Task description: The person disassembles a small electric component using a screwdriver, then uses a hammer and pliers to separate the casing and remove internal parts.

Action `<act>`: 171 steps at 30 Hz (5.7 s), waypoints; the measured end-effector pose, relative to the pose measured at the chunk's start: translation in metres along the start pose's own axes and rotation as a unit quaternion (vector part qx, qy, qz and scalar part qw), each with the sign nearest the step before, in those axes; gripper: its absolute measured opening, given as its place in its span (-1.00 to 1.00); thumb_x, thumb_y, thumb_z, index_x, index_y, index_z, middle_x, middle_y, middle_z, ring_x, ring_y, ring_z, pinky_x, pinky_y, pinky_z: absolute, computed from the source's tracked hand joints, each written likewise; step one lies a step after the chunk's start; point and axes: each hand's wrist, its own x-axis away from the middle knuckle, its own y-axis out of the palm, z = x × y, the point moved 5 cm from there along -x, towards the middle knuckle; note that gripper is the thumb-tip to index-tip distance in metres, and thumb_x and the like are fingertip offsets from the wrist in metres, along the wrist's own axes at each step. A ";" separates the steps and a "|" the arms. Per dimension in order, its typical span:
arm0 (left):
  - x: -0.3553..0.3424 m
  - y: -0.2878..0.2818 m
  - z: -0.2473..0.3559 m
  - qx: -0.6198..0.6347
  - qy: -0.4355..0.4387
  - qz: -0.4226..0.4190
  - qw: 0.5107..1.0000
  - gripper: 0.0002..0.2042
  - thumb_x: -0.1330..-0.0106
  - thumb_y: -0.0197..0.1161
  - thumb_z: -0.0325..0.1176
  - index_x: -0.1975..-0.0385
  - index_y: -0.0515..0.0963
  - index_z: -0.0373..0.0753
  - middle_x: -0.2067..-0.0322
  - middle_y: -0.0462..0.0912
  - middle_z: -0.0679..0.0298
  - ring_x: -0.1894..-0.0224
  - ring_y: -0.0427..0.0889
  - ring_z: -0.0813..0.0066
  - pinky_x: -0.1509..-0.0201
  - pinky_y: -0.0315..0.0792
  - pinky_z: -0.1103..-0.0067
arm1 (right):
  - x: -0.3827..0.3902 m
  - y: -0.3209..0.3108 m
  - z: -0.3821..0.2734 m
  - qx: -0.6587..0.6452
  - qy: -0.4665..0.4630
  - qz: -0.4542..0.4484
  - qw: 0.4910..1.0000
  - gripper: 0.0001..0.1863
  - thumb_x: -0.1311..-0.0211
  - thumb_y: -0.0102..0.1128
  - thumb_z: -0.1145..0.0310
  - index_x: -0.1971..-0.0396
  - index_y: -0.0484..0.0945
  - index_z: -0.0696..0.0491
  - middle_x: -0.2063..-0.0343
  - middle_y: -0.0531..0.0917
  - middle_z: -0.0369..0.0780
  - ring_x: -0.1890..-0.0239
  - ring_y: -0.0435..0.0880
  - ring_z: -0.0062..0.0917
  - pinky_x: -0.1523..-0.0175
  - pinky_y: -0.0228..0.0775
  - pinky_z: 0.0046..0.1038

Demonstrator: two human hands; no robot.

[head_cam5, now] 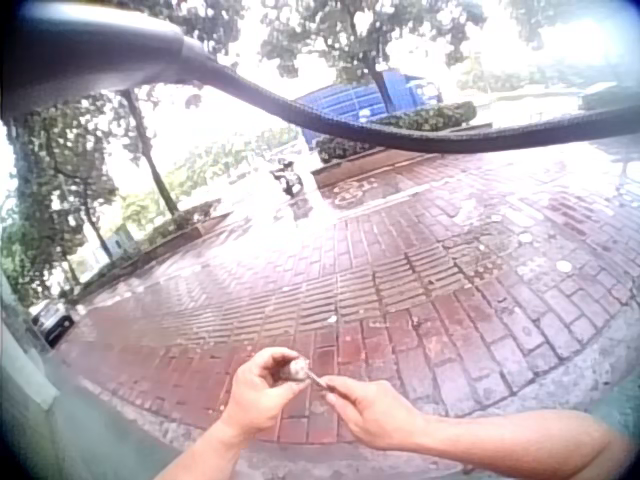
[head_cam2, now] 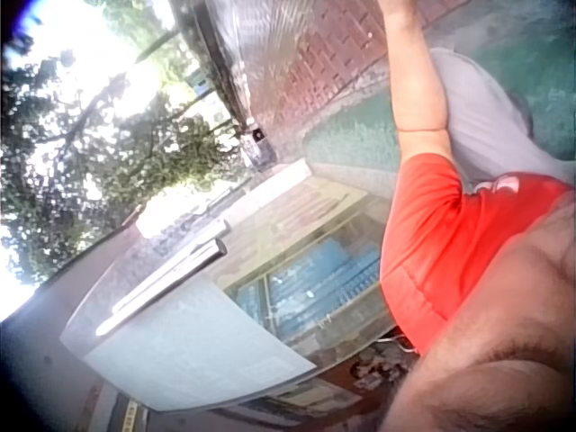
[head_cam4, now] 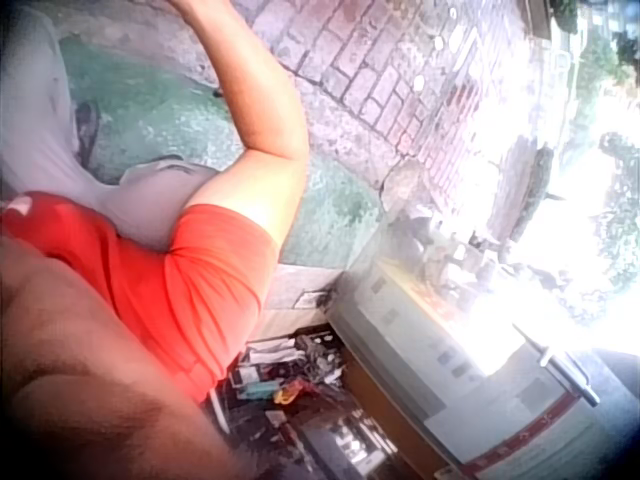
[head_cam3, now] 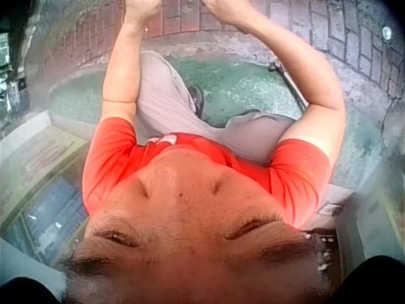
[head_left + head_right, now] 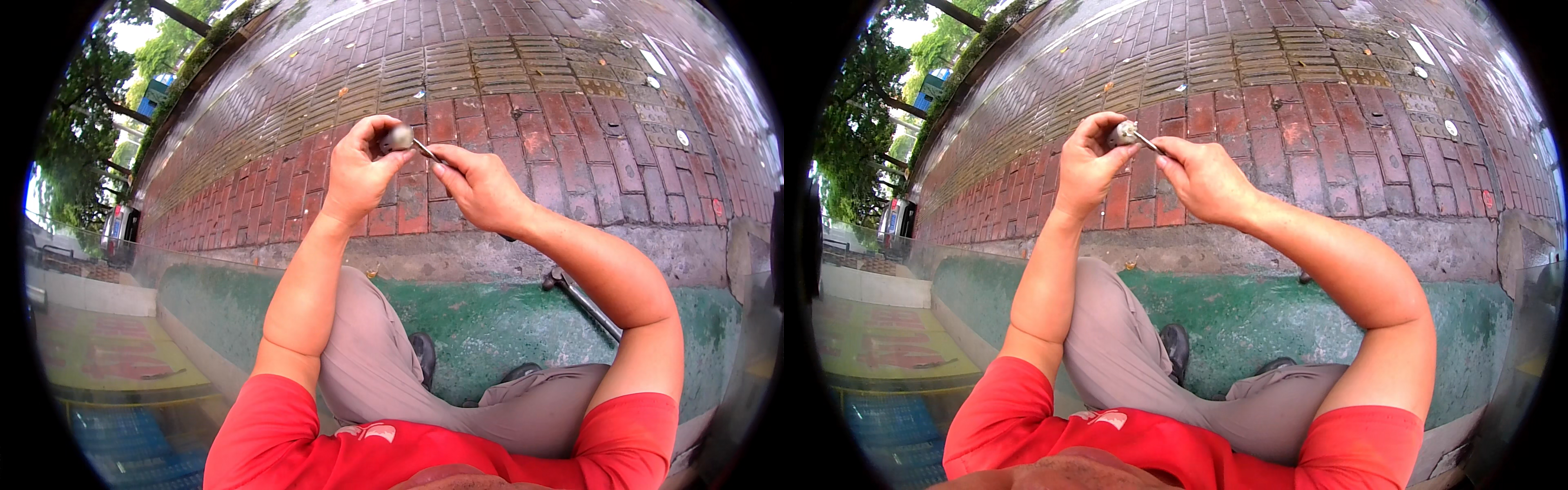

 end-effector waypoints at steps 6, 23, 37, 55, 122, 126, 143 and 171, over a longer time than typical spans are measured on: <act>0.000 -0.002 0.002 -0.050 -0.013 0.012 0.999 -0.64 -0.16 0.32 -0.63 0.02 0.49 -0.38 0.20 0.60 0.31 0.19 0.56 0.64 0.16 0.49 0.69 | -0.001 0.000 0.002 0.010 0.009 0.001 1.000 -0.73 -0.35 0.07 0.36 0.01 0.53 0.10 0.42 0.63 0.03 0.34 0.65 -0.08 0.23 0.46 -0.25; -0.001 -0.005 0.000 -0.115 -0.023 0.040 0.992 -0.68 -0.11 0.41 -0.50 0.12 0.55 -0.36 0.29 0.62 0.33 0.27 0.56 0.66 0.18 0.49 0.66 | -0.006 0.001 0.020 0.045 0.020 -0.009 0.999 -0.71 -0.32 0.07 0.37 0.00 0.54 0.12 0.28 0.64 0.08 0.17 0.64 -0.03 0.11 0.48 -0.20; 0.000 0.000 -0.006 -0.049 -0.093 -0.015 0.994 -0.65 -0.22 0.31 -0.53 0.00 0.42 -0.30 0.26 0.59 0.33 0.31 0.54 0.68 0.33 0.46 0.71 | -0.004 -0.001 0.000 0.056 -0.016 -0.046 0.997 -0.69 -0.35 0.03 0.37 -0.05 0.52 0.06 0.28 0.65 0.06 0.18 0.64 -0.02 0.10 0.49 -0.19; 0.000 -0.006 -0.016 -0.059 -0.099 -0.032 0.993 -0.68 -0.22 0.36 -0.47 0.02 0.53 -0.33 0.34 0.59 0.37 0.38 0.53 0.71 0.36 0.47 0.71 | -0.006 -0.001 0.001 0.103 -0.047 -0.046 0.992 -0.65 -0.36 0.00 0.34 -0.11 0.48 0.05 0.23 0.65 0.07 0.13 0.63 -0.02 0.06 0.48 -0.13; 0.145 0.077 -0.283 -0.146 -0.174 -0.055 0.972 -0.65 -0.16 0.37 -0.34 0.04 0.56 -0.21 0.24 0.67 0.03 0.19 0.66 0.04 0.08 0.52 0.31 | 0.038 0.142 0.211 0.289 0.194 -0.209 0.914 -0.65 -0.19 0.26 0.23 0.19 0.57 0.22 0.36 0.68 0.08 0.26 0.69 -0.06 0.13 0.53 -0.20; 0.136 0.066 -0.293 -0.108 -0.259 -0.054 0.958 -0.73 -0.26 0.32 -0.32 0.08 0.57 -0.23 0.23 0.70 0.09 0.19 0.70 0.25 0.09 0.53 0.40 | 0.026 0.121 0.209 0.171 0.240 -0.211 0.932 -0.42 -0.21 0.26 0.08 0.07 0.43 0.34 0.19 0.59 0.26 0.07 0.60 0.09 0.00 0.47 -0.12; 0.169 0.091 -0.341 0.012 -0.307 -0.074 0.949 -0.81 -0.26 0.20 -0.49 0.14 0.49 -0.29 0.12 0.68 0.25 0.04 0.61 0.52 -0.11 0.47 0.51 | 0.352 -0.079 0.298 0.476 0.420 -0.137 0.760 -0.40 -0.18 0.30 0.09 -0.12 0.43 0.16 0.08 0.57 0.07 0.01 0.54 -0.01 -0.09 0.40 -0.14; 0.168 0.094 -0.338 -0.034 -0.310 -0.063 0.948 -0.86 -0.28 0.20 -0.50 0.19 0.54 -0.26 0.14 0.69 0.29 0.05 0.63 0.52 -0.09 0.47 0.54 | 0.360 -0.056 0.337 0.493 0.398 -0.160 0.757 -0.63 -0.20 0.22 0.27 0.03 0.47 0.07 0.23 0.62 -0.04 0.13 0.60 -0.09 0.04 0.43 -0.11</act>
